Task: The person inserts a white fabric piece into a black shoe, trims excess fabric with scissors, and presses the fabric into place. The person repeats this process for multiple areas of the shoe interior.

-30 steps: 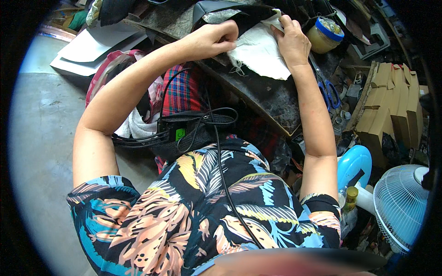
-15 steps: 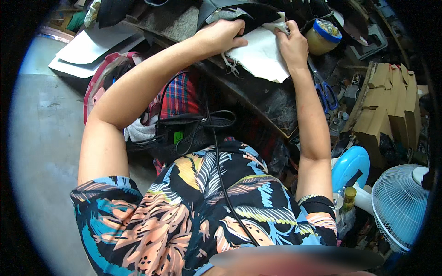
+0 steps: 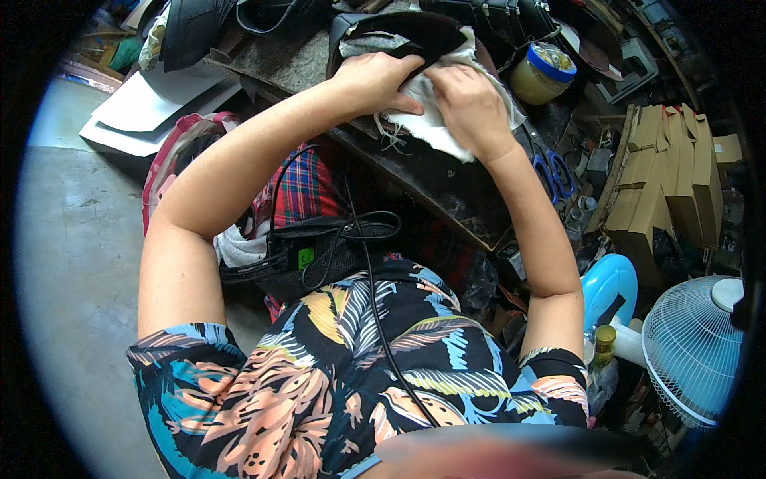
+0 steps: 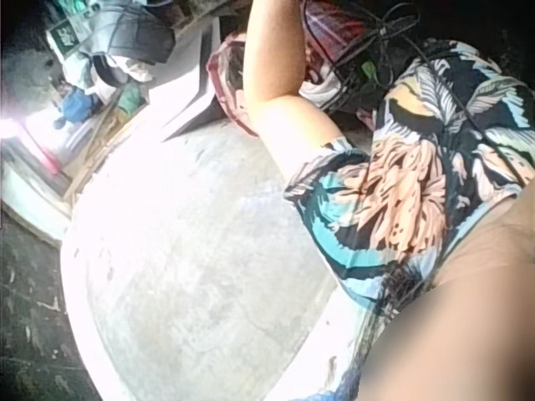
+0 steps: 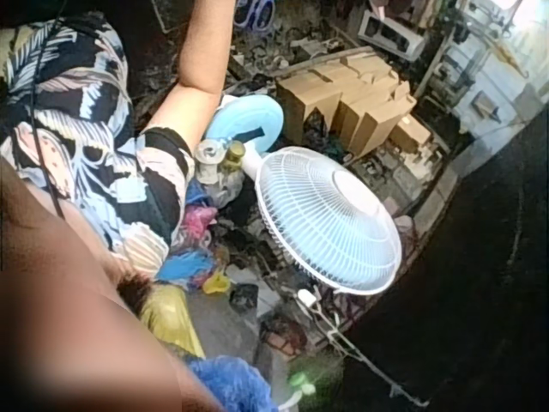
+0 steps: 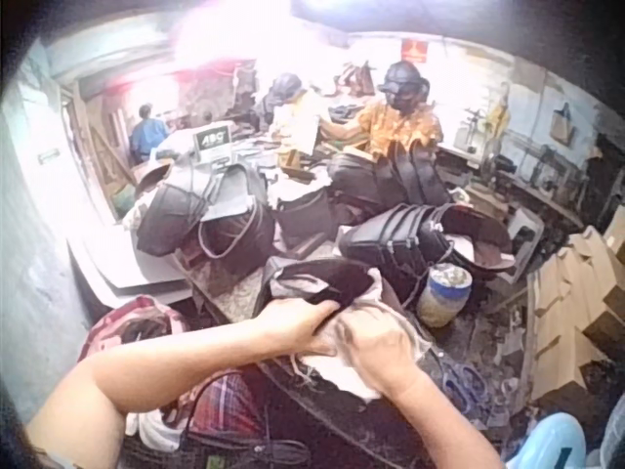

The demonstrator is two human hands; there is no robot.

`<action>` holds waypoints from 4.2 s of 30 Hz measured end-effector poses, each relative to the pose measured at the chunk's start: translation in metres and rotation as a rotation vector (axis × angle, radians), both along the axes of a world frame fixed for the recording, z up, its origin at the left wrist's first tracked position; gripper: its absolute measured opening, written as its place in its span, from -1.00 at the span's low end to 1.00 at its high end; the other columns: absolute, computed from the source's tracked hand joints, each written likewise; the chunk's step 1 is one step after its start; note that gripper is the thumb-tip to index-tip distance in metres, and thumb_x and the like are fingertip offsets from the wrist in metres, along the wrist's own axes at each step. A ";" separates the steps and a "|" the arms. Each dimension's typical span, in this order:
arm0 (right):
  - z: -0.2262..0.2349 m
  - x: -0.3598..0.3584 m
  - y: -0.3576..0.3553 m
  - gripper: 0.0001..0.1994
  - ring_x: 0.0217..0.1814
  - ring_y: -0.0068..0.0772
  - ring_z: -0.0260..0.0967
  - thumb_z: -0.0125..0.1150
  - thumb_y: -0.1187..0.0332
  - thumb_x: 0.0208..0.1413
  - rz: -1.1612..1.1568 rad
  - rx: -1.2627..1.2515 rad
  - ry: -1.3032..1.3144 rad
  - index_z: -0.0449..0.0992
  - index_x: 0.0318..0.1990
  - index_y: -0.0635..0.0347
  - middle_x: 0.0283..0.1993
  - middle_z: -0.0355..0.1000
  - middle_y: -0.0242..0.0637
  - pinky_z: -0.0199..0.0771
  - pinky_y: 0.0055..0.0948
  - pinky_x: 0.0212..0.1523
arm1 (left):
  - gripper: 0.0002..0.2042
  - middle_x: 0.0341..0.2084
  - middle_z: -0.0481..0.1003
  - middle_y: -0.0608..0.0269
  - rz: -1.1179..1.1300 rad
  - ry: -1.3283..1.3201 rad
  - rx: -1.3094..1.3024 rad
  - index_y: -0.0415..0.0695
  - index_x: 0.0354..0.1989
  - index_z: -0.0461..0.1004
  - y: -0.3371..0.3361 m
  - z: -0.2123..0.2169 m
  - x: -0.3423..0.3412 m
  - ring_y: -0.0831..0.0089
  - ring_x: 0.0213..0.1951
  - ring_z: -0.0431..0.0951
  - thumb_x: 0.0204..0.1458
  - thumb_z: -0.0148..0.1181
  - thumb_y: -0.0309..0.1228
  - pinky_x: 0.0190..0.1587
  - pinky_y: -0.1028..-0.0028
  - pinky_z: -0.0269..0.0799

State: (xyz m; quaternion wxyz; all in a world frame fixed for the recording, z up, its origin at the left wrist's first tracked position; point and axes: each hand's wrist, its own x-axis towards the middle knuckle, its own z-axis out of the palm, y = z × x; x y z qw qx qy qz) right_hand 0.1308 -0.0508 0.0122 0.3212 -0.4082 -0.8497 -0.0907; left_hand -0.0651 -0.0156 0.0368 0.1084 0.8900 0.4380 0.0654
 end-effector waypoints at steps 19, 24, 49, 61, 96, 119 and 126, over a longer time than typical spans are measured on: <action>-0.038 0.021 -0.018 -0.28 0.61 -0.30 -0.18 -0.07 -0.18 0.20 -0.260 -0.371 -0.225 0.18 0.43 0.00 0.54 0.00 -0.25 -0.36 0.17 0.50 | -0.29 0.20 0.33 0.13 -0.430 0.127 0.320 -0.17 0.26 0.32 -0.019 -0.008 -0.014 0.20 0.21 0.34 -0.11 0.38 -0.19 0.26 0.34 0.32; -0.032 0.019 -0.023 -0.18 0.60 -0.20 -0.18 -0.01 -0.29 0.12 -0.222 -0.399 -0.201 0.17 0.43 0.03 0.55 -0.02 -0.18 -0.39 0.17 0.51 | -0.48 -0.03 0.41 0.18 -0.516 0.204 0.131 -0.15 0.03 0.46 -0.036 0.004 -0.011 0.20 0.08 0.39 -0.16 0.43 -0.31 0.15 0.32 0.39; -0.035 0.020 -0.048 -0.28 0.58 0.07 -0.18 -0.14 -0.27 0.23 -0.104 -0.392 -0.160 0.27 0.37 0.03 0.51 0.00 0.05 -0.22 0.11 0.50 | -0.41 0.08 0.47 -0.03 -0.173 -0.469 0.053 -0.14 0.22 0.35 0.070 -0.054 0.048 0.11 0.13 0.49 -0.01 0.39 -0.29 0.19 0.27 0.40; 0.010 0.039 -0.017 -0.74 -0.19 0.03 0.56 0.16 0.20 0.20 -0.124 -0.439 0.354 0.63 -0.16 0.17 -0.22 0.57 -0.03 0.53 -0.15 -0.15 | -0.11 0.24 0.31 -0.02 -0.075 -0.355 0.089 -0.12 0.32 0.22 0.052 -0.052 0.051 0.04 0.26 0.34 -0.20 0.52 -0.04 0.31 0.21 0.27; -0.043 0.038 0.060 -0.80 -0.26 -0.22 0.58 0.33 0.34 0.09 -0.475 -0.300 0.571 0.63 -0.21 0.27 -0.24 0.61 -0.10 0.54 -0.33 -0.20 | -0.53 -0.15 0.53 0.03 -0.007 -0.356 0.113 -0.13 -0.03 0.38 0.037 -0.043 0.053 0.04 -0.11 0.55 -0.05 0.42 -0.20 -0.08 0.21 0.45; -0.043 0.027 0.062 -0.81 -0.20 0.03 0.56 0.24 0.23 0.16 -0.524 -0.383 0.652 0.60 -0.25 0.14 -0.28 0.60 -0.09 0.50 -0.10 -0.18 | -0.79 -0.28 0.57 0.15 0.084 -0.312 0.398 -0.11 -0.23 0.56 0.040 -0.047 0.069 0.16 -0.24 0.62 0.00 0.31 -0.30 -0.17 0.27 0.54; -0.041 0.025 0.057 -0.79 -0.18 0.08 0.55 0.17 0.23 0.19 -0.596 -0.369 0.527 0.56 -0.22 0.17 -0.26 0.59 -0.04 0.49 -0.05 -0.16 | -0.87 -0.36 0.59 0.13 0.143 -0.433 0.454 -0.13 -0.29 0.54 0.046 -0.053 0.071 0.12 -0.31 0.63 0.07 0.23 -0.35 -0.23 0.25 0.55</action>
